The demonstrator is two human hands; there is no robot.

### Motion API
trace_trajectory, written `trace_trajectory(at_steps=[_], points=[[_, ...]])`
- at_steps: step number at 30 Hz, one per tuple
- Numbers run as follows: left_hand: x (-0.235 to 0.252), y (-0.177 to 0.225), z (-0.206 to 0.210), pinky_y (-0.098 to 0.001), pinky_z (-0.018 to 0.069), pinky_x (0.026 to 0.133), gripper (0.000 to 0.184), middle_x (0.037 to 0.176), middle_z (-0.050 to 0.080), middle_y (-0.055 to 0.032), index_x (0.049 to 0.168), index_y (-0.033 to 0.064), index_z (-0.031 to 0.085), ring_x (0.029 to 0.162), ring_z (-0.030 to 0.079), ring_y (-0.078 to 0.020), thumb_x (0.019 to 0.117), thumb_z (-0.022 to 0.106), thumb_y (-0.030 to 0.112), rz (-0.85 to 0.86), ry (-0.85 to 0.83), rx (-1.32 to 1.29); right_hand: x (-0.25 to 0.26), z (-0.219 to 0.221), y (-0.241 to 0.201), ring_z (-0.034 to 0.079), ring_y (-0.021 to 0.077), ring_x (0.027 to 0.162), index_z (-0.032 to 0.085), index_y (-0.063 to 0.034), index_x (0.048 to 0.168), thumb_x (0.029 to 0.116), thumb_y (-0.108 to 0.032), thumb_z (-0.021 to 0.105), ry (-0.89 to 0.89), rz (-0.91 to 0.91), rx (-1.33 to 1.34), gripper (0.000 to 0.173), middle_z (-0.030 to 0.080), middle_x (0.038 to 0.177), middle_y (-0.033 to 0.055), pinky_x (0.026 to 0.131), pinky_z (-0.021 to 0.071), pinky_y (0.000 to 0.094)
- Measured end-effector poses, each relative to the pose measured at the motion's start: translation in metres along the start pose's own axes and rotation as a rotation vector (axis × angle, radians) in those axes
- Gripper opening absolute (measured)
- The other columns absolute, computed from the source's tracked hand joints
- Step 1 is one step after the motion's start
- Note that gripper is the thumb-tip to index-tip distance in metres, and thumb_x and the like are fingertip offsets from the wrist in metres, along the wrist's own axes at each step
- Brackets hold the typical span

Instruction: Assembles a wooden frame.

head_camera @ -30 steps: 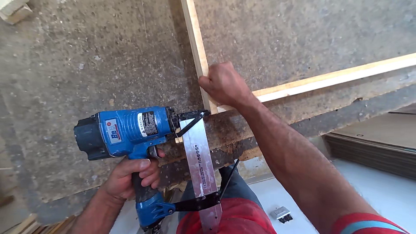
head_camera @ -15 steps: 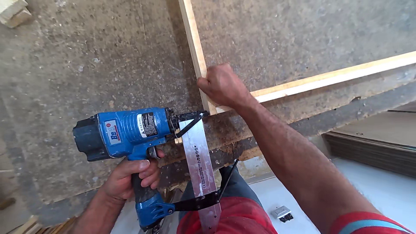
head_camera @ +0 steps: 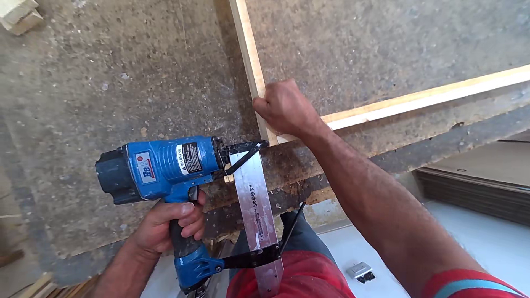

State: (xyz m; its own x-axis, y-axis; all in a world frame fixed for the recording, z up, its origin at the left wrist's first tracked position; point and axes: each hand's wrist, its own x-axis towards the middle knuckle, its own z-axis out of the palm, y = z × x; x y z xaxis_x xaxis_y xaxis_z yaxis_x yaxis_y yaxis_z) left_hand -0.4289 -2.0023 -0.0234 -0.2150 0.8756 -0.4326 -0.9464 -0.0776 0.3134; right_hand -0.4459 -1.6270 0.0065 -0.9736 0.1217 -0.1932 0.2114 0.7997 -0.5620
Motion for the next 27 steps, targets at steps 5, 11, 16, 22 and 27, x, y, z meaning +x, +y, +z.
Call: trace_trajectory(at_steps=[5, 11, 16, 22, 27], points=[[-0.001, -0.003, 0.000, -0.0404, 0.0620, 0.065, 0.027, 0.062, 0.056, 0.0006, 0.120, 0.0064, 0.065, 0.057, 0.064, -0.0158, 0.0963, 0.064, 0.020, 0.010, 0.015, 0.016, 0.000, 0.000, 0.000, 0.053, 0.0182, 0.052, 0.046, -0.0147, 0.058, 0.0992, -0.034, 0.051, -0.009, 0.045, 0.023, 0.045, 0.050, 0.057, 0.0027, 0.048, 0.0410, 0.0407], [0.000, -0.013, -0.011, -0.0389, 0.0617, 0.063, 0.040, 0.063, 0.056, -0.0002, 0.132, 0.0044, 0.062, 0.056, 0.063, -0.0153, 0.0954, 0.065, 0.019, 0.090, 0.056, 0.044, -0.014, -0.016, 0.003, 0.058, 0.0193, 0.060, 0.056, -0.0129, 0.071, 0.1065, -0.048, 0.041, -0.002, 0.017, -0.008, 0.053, 0.054, 0.064, 0.0031, 0.055, 0.0456, 0.0430], [0.003, -0.021, -0.031, -0.0385, 0.0612, 0.060, 0.039, 0.060, 0.056, -0.0010, 0.129, 0.0034, 0.064, 0.053, 0.062, -0.0158, 0.0934, 0.065, 0.019, 0.111, 0.112, -0.034, -0.075, -0.059, 0.047, 0.070, 0.0264, 0.104, 0.063, -0.0199, 0.138, 0.0879, -0.064, 0.068, -0.272, 0.036, -0.245, 0.067, 0.072, 0.118, 0.0069, 0.088, 0.0565, 0.0565], [0.017, -0.030, -0.039, -0.0369, 0.0604, 0.059, 0.036, 0.060, 0.053, 0.0001, 0.127, 0.0037, 0.064, 0.052, 0.061, -0.0145, 0.0940, 0.062, 0.018, 0.066, 0.133, -0.054, -0.072, -0.043, 0.062, 0.068, 0.0356, 0.079, 0.066, -0.0188, 0.108, 0.0869, -0.068, 0.064, -0.327, 0.069, -0.596, 0.054, 0.068, 0.086, 0.0099, 0.060, 0.0509, 0.0578], [0.025, -0.029, -0.044, -0.0387, 0.0619, 0.064, 0.037, 0.062, 0.055, -0.0004, 0.129, 0.0037, 0.063, 0.056, 0.063, -0.0154, 0.0951, 0.062, 0.017, 0.050, 0.076, -0.070, -0.074, -0.042, 0.061, 0.068, 0.0346, 0.077, 0.067, -0.0190, 0.105, 0.0844, -0.069, 0.065, -0.296, 0.084, -0.590, 0.054, 0.067, 0.081, 0.0093, 0.060, 0.0502, 0.0574]])
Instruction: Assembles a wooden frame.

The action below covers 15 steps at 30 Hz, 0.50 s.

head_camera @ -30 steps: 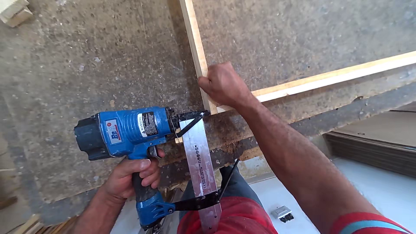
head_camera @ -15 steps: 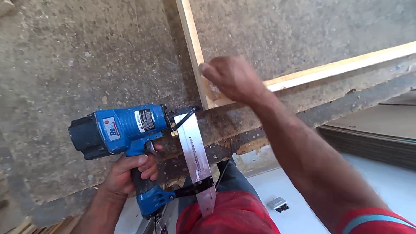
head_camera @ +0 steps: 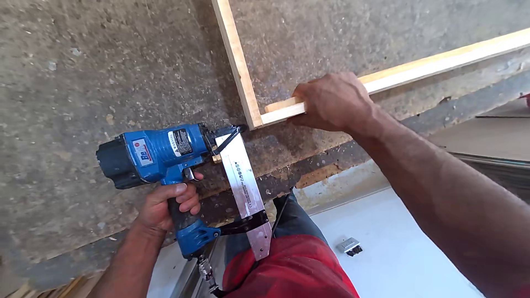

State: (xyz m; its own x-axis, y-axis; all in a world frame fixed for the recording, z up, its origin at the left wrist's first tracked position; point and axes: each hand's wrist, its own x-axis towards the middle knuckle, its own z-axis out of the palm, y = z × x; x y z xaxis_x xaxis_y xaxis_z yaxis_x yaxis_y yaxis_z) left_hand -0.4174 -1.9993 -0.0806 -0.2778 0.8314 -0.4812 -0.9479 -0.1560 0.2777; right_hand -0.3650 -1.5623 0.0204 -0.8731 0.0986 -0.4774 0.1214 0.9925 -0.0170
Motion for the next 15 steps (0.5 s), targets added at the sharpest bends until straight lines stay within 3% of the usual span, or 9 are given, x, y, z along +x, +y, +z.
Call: trace_trajectory(at_steps=[7, 15], points=[[0.001, -0.001, -0.001, -0.0388, 0.0616, 0.064, 0.036, 0.061, 0.054, 0.0006, 0.128, 0.0051, 0.063, 0.055, 0.062, -0.0146, 0.0951, 0.061, 0.018, -0.022, -0.005, 0.032, 0.000, 0.005, -0.001, 0.067, 0.0339, 0.071, 0.067, -0.0186, 0.099, 0.0841, -0.070, 0.063, 0.050, 0.002, -0.018, 0.053, 0.066, 0.078, 0.0087, 0.056, 0.0482, 0.0557], [0.000, 0.004, 0.000, -0.0400, 0.0622, 0.065, 0.033, 0.059, 0.053, 0.0010, 0.125, 0.0071, 0.066, 0.055, 0.063, -0.0143, 0.0934, 0.063, 0.017, -0.094, 0.049, 0.038, -0.005, 0.010, -0.005, 0.068, 0.0332, 0.074, 0.067, -0.0165, 0.097, 0.0855, -0.069, 0.062, 0.123, 0.005, -0.024, 0.054, 0.068, 0.082, 0.0085, 0.056, 0.0483, 0.0543]])
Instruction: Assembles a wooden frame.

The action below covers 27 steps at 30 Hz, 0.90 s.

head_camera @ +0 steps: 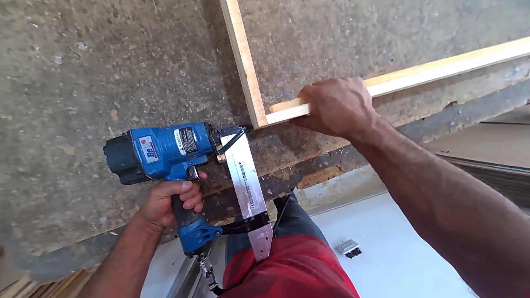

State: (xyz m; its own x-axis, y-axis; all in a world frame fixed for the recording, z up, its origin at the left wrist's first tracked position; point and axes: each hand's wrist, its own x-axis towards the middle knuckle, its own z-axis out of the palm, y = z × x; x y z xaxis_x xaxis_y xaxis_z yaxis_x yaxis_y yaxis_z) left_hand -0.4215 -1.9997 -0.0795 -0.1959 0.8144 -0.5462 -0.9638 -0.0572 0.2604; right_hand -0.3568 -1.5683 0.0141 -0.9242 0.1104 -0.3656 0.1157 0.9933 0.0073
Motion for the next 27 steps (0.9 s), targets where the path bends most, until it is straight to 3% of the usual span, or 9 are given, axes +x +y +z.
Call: trace_trajectory(at_steps=[15, 20, 24, 27], points=[[0.0022, 0.0032, 0.0040, -0.0411, 0.0631, 0.068, 0.029, 0.061, 0.055, 0.0001, 0.121, 0.0059, 0.067, 0.058, 0.065, -0.0151, 0.0948, 0.063, 0.017, -0.042, -0.014, -0.028, -0.0004, 0.0010, -0.0034, 0.068, 0.0341, 0.074, 0.066, -0.0148, 0.095, 0.0855, -0.065, 0.064, 0.019, -0.002, -0.003, 0.052, 0.067, 0.081, 0.0100, 0.057, 0.0484, 0.0542], [0.0033, 0.0042, 0.0043, -0.0408, 0.0628, 0.068, 0.016, 0.060, 0.053, 0.0015, 0.104, 0.0076, 0.067, 0.057, 0.064, -0.0144, 0.0941, 0.064, 0.020, -0.055, 0.026, 0.006, 0.0009, 0.0017, -0.0038, 0.068, 0.0352, 0.076, 0.067, -0.0141, 0.096, 0.0849, -0.065, 0.065, 0.031, -0.004, -0.009, 0.052, 0.068, 0.082, 0.0105, 0.059, 0.0487, 0.0549], [0.0020, 0.0017, 0.0007, -0.0410, 0.0629, 0.069, 0.034, 0.060, 0.054, 0.0014, 0.126, 0.0071, 0.067, 0.057, 0.063, -0.0138, 0.0948, 0.064, 0.020, -0.029, 0.000, 0.002, -0.0005, 0.0015, -0.0045, 0.069, 0.0348, 0.076, 0.069, -0.0149, 0.098, 0.0837, -0.065, 0.067, 0.041, -0.002, 0.006, 0.053, 0.069, 0.084, 0.0102, 0.059, 0.0497, 0.0553], [0.0023, -0.0055, -0.0017, -0.0392, 0.0617, 0.068, 0.039, 0.061, 0.055, 0.0008, 0.131, 0.0054, 0.065, 0.056, 0.062, -0.0136, 0.0945, 0.064, 0.019, 0.033, -0.053, -0.021, -0.0021, 0.0031, -0.0024, 0.069, 0.0335, 0.076, 0.069, -0.0153, 0.098, 0.0840, -0.065, 0.068, 0.070, -0.015, 0.005, 0.051, 0.069, 0.084, 0.0093, 0.059, 0.0509, 0.0548]])
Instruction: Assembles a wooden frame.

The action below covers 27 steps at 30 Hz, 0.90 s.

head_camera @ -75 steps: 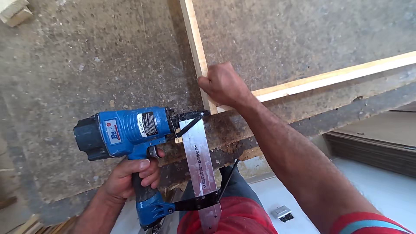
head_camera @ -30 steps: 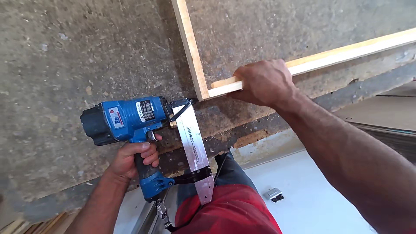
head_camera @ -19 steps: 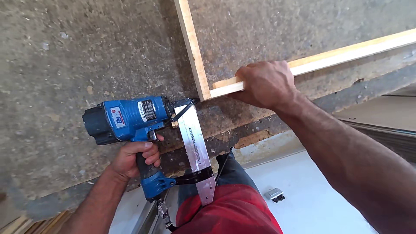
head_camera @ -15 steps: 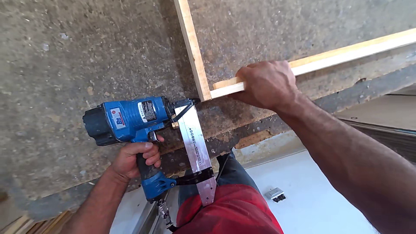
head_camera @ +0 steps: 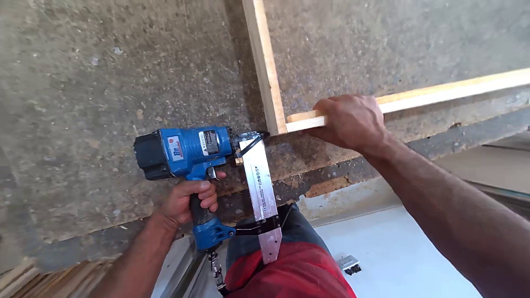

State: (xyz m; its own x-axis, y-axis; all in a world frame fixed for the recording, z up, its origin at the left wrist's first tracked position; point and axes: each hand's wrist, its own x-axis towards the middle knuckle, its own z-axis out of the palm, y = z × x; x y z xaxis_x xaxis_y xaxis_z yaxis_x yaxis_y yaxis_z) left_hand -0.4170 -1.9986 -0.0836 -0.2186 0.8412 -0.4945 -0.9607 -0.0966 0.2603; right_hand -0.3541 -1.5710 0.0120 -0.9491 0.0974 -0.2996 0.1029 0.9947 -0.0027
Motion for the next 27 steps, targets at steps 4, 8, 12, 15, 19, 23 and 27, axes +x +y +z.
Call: trace_trajectory(at_steps=[4, 8, 12, 15, 19, 23, 27], points=[[-0.0035, -0.0042, -0.0032, -0.0381, 0.0610, 0.065, 0.034, 0.061, 0.053, 0.0013, 0.127, 0.0040, 0.064, 0.055, 0.061, -0.0136, 0.0957, 0.061, 0.017, 0.075, -0.055, -0.014, 0.0007, 0.0028, 0.0012, 0.070, 0.0346, 0.076, 0.070, -0.0156, 0.099, 0.0835, -0.063, 0.070, 0.019, -0.007, 0.004, 0.050, 0.071, 0.085, 0.0096, 0.059, 0.0511, 0.0569], [-0.0084, -0.0049, -0.0089, -0.0386, 0.0608, 0.065, 0.034, 0.060, 0.052, 0.0013, 0.127, 0.0043, 0.062, 0.056, 0.062, -0.0142, 0.0957, 0.059, 0.017, 0.089, -0.103, -0.030, 0.0010, 0.0044, 0.0012, 0.069, 0.0350, 0.074, 0.071, -0.0163, 0.100, 0.0827, -0.065, 0.069, 0.035, 0.005, 0.001, 0.052, 0.071, 0.084, 0.0097, 0.058, 0.0500, 0.0573], [-0.0081, -0.0084, -0.0063, -0.0392, 0.0611, 0.066, 0.034, 0.062, 0.054, 0.0006, 0.128, 0.0049, 0.062, 0.057, 0.062, -0.0147, 0.0955, 0.060, 0.016, 0.081, -0.133, -0.067, 0.0011, 0.0036, 0.0011, 0.070, 0.0343, 0.075, 0.072, -0.0165, 0.102, 0.0830, -0.066, 0.069, 0.043, 0.005, 0.005, 0.053, 0.072, 0.085, 0.0093, 0.058, 0.0505, 0.0573], [-0.0050, -0.0080, -0.0035, -0.0394, 0.0613, 0.065, 0.034, 0.061, 0.053, 0.0006, 0.128, 0.0044, 0.061, 0.056, 0.062, -0.0148, 0.0950, 0.060, 0.015, 0.078, -0.147, -0.074, 0.0003, 0.0043, 0.0009, 0.070, 0.0341, 0.076, 0.072, -0.0166, 0.102, 0.0832, -0.067, 0.068, 0.046, 0.004, 0.007, 0.054, 0.072, 0.086, 0.0095, 0.059, 0.0505, 0.0573], [-0.0020, -0.0067, -0.0024, -0.0398, 0.0615, 0.066, 0.034, 0.062, 0.054, 0.0002, 0.128, 0.0039, 0.061, 0.057, 0.063, -0.0151, 0.0951, 0.059, 0.015, 0.064, -0.168, -0.078, 0.0006, 0.0037, 0.0008, 0.070, 0.0337, 0.075, 0.072, -0.0170, 0.101, 0.0826, -0.067, 0.069, 0.036, 0.012, 0.002, 0.053, 0.072, 0.086, 0.0091, 0.058, 0.0503, 0.0571], [-0.0023, -0.0063, -0.0021, -0.0398, 0.0613, 0.066, 0.027, 0.061, 0.052, 0.0010, 0.121, 0.0054, 0.062, 0.057, 0.062, -0.0148, 0.0959, 0.058, 0.015, 0.052, -0.159, -0.085, 0.0007, 0.0028, 0.0009, 0.070, 0.0342, 0.076, 0.072, -0.0166, 0.103, 0.0830, -0.066, 0.070, 0.017, 0.016, -0.003, 0.053, 0.072, 0.087, 0.0093, 0.059, 0.0505, 0.0573], [-0.0065, -0.0084, -0.0031, -0.0389, 0.0607, 0.064, 0.024, 0.060, 0.051, 0.0016, 0.116, 0.0054, 0.063, 0.055, 0.061, -0.0145, 0.0958, 0.061, 0.018, 0.080, -0.138, -0.090, 0.0000, 0.0027, 0.0007, 0.070, 0.0349, 0.076, 0.071, -0.0160, 0.103, 0.0841, -0.066, 0.069, 0.023, 0.001, -0.003, 0.053, 0.072, 0.087, 0.0103, 0.059, 0.0509, 0.0576]])
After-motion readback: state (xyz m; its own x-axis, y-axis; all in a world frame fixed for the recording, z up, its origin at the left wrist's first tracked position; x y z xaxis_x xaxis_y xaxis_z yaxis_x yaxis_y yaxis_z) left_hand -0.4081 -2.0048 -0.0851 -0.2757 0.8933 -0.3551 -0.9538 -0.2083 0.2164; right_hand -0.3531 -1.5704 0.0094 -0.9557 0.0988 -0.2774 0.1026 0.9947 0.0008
